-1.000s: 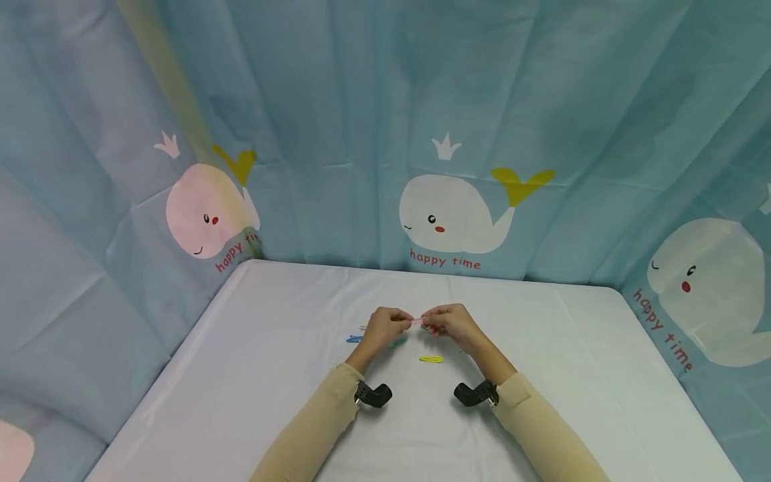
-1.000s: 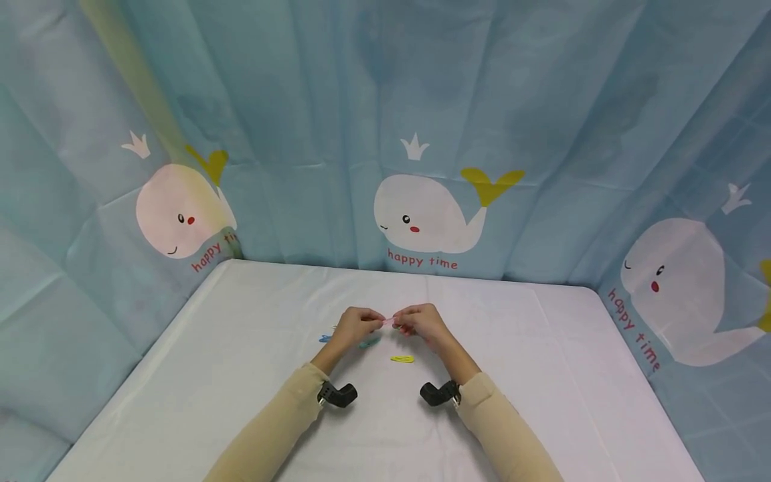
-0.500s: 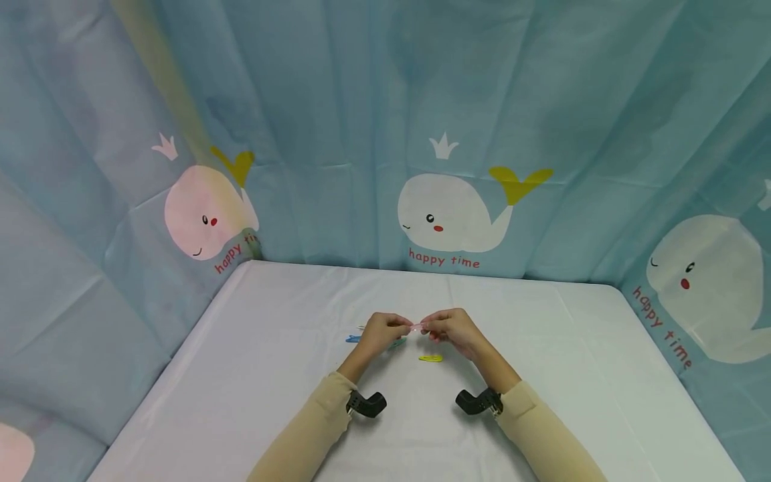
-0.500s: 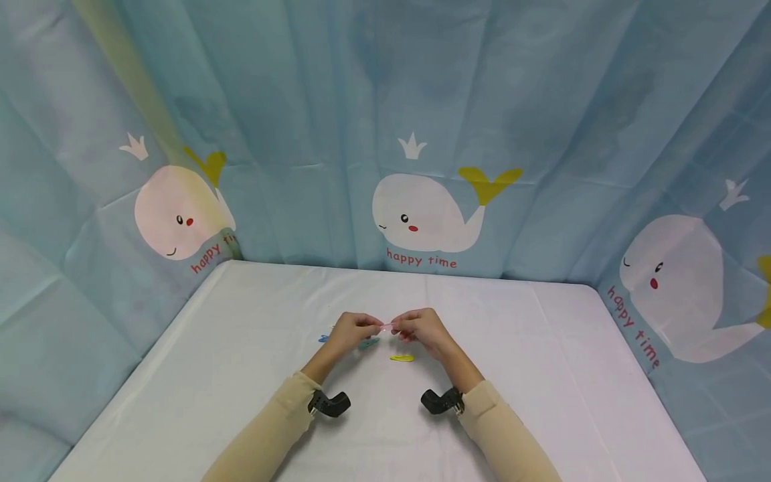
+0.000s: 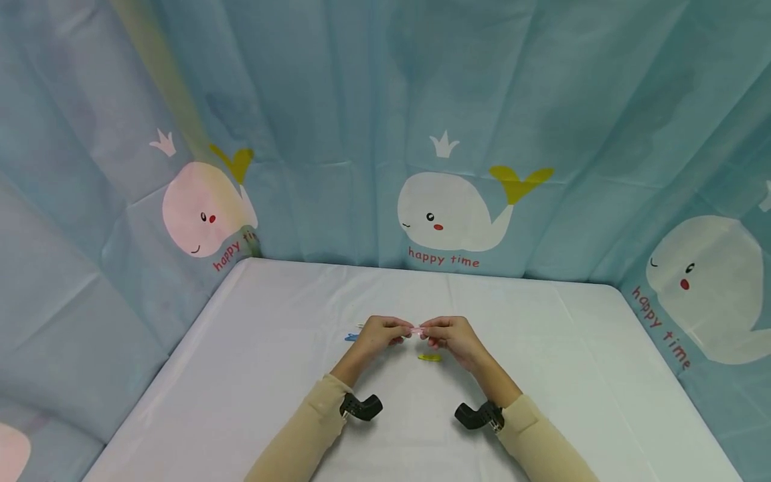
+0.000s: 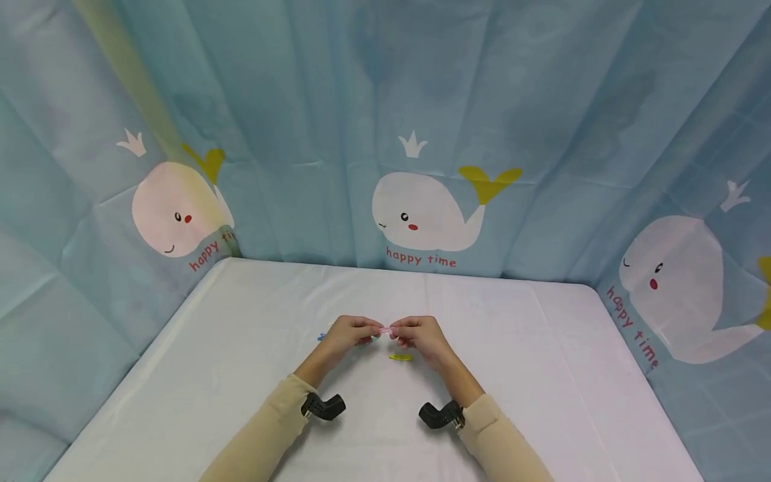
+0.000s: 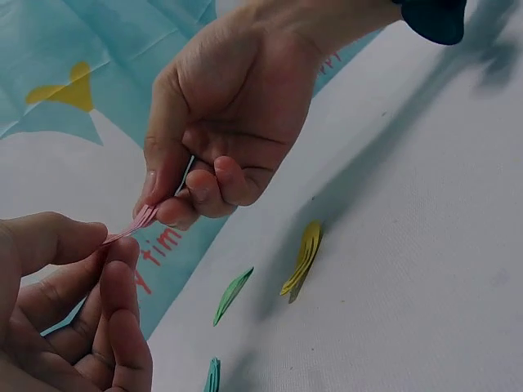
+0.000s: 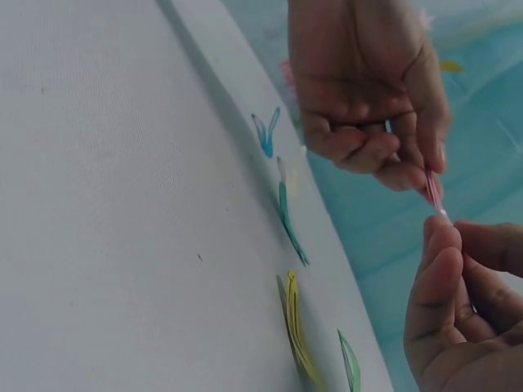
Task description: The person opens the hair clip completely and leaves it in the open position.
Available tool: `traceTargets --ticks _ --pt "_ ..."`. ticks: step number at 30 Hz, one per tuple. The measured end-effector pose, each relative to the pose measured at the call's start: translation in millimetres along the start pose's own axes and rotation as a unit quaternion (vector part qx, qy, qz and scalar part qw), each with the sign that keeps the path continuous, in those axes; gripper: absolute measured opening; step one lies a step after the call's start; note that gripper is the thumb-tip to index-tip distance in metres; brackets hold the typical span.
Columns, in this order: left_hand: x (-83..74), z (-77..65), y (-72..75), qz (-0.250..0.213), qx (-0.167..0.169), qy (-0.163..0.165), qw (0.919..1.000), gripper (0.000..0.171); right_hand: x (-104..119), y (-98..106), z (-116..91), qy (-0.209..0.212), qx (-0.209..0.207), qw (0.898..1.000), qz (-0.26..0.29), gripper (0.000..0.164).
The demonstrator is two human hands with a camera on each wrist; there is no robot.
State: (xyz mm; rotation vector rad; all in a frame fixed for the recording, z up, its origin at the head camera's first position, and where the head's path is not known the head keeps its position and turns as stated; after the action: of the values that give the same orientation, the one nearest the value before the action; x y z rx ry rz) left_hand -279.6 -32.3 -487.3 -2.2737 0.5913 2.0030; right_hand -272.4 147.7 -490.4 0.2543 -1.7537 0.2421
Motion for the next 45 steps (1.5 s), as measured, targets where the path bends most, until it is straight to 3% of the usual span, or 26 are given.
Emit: traceTargets --ticks 8,19,23,31,37,45 --pt "-0.5 -3.3 0.5 -0.041 0.009 0.026 0.9988 0.025 0.0 -2.1 -1.5 -0.002 -0.019 1.0 0.025 0.029" --pt "-3.9 -5.2 0.8 -0.088 0.03 0.038 0.9949 0.025 4.2 -2.3 -3.6 -0.007 -0.038 0.998 0.048 0.028" --pt "-3.3 -3.8 1.7 -0.102 0.034 0.041 0.9933 0.025 5.5 -1.9 -4.6 -0.004 -0.029 0.999 0.044 0.029" --pt "-1.9 -4.1 3.5 -0.113 0.047 0.044 0.9915 0.025 12.4 -0.9 -7.7 0.037 -0.01 0.999 -0.013 0.027" --pt "-2.9 -6.5 5.3 -0.128 0.045 0.047 0.9896 0.026 11.0 -0.6 -7.4 0.019 -0.009 0.999 0.032 0.026" --pt "-2.7 -8.3 8.2 -0.163 0.053 0.047 0.9841 0.027 12.0 -3.7 -8.5 0.023 0.027 0.997 0.069 0.023"
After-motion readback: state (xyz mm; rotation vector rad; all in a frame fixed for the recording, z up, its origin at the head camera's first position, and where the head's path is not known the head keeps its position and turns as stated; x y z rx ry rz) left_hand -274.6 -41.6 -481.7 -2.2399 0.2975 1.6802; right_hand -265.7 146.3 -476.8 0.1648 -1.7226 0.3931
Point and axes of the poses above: each hand's wrist, its own z-axis towards the middle knuckle, its own y-axis out of the back of the hand, x = y × z, the point moved 4 cm from there along z, towards the middle knuckle, and after that the axes turned 2 degrees about x, right-handed, at the moved point
